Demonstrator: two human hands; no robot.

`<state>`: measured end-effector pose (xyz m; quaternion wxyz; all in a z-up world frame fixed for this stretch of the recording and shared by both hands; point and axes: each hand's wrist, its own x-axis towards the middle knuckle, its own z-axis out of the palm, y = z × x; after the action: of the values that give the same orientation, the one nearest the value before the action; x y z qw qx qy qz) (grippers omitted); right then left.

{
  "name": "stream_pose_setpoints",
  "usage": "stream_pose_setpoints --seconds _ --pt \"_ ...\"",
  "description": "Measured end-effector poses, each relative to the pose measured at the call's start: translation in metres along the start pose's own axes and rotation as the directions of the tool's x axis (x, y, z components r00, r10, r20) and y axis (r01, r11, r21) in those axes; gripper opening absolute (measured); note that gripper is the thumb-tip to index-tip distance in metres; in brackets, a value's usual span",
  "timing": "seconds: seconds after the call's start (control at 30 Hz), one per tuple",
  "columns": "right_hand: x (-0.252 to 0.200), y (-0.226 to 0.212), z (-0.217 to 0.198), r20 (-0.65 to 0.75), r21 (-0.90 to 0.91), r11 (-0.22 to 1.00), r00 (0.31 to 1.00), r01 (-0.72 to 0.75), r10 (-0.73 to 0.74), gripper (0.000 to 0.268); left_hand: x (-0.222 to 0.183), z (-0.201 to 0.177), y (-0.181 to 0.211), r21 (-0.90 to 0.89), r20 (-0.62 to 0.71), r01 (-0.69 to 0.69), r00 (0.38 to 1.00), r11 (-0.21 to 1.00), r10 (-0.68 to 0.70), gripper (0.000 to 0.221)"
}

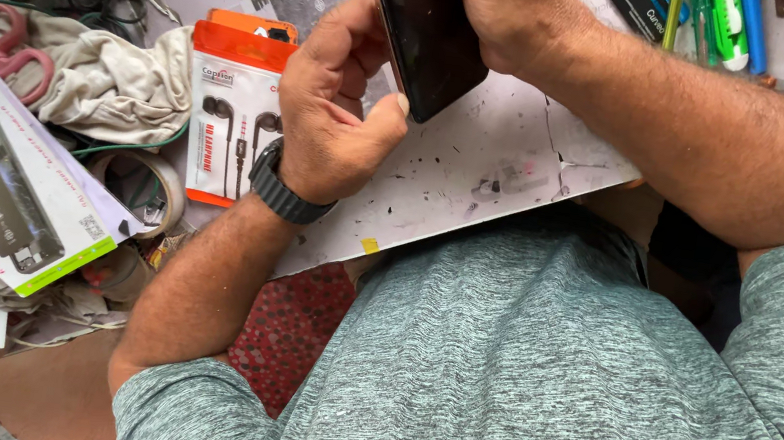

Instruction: The person opens a small orange and white package and removes a small black component. They then pick up a disassembled smartphone and repeatedly press along the edges of the screen and back to check the fit of the casing. The phone remains open with the battery visible.

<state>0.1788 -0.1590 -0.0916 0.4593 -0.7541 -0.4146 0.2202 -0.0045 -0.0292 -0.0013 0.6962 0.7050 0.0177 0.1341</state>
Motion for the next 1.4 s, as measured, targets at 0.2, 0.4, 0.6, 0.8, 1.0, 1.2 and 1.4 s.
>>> stream_pose_setpoints --seconds 0.2,0.4,0.6,0.8,1.0,1.2,1.4 --pt "-0.004 -0.006 0.001 -0.019 0.095 0.995 1.000 -0.021 0.023 0.037 0.000 -0.002 -0.005 -0.006 -0.040 0.027 0.999 1.000 -0.027 0.044" --pt "0.001 -0.026 -0.002 -0.029 0.281 0.960 0.999 -0.008 0.017 0.038 0.003 -0.007 0.002 0.048 -0.039 0.052 0.998 0.997 -0.050 0.036" --pt "0.002 -0.056 -0.007 -0.008 0.587 0.808 0.999 0.048 -0.053 0.038 0.011 -0.008 0.015 0.054 -0.102 -0.008 0.995 0.998 0.013 0.063" --pt "0.006 -0.073 -0.012 0.036 0.718 0.691 0.987 0.086 -0.160 0.041 0.016 -0.017 0.021 0.014 -0.061 -0.051 0.997 0.999 0.052 0.079" --pt "0.007 -0.075 -0.012 0.025 0.652 0.749 0.984 0.119 -0.178 0.045 0.021 -0.018 0.029 -0.003 -0.056 -0.083 0.995 0.997 0.083 0.080" --pt "0.006 -0.076 -0.014 0.026 0.586 0.800 0.983 0.132 -0.181 0.049 0.023 -0.024 0.025 -0.021 -0.115 -0.074 0.991 0.997 0.071 0.064" --pt "0.004 -0.073 -0.014 0.024 0.482 0.860 0.979 0.164 -0.200 0.047 0.019 -0.033 0.011 0.023 -0.146 -0.122 0.982 0.992 0.124 0.055"
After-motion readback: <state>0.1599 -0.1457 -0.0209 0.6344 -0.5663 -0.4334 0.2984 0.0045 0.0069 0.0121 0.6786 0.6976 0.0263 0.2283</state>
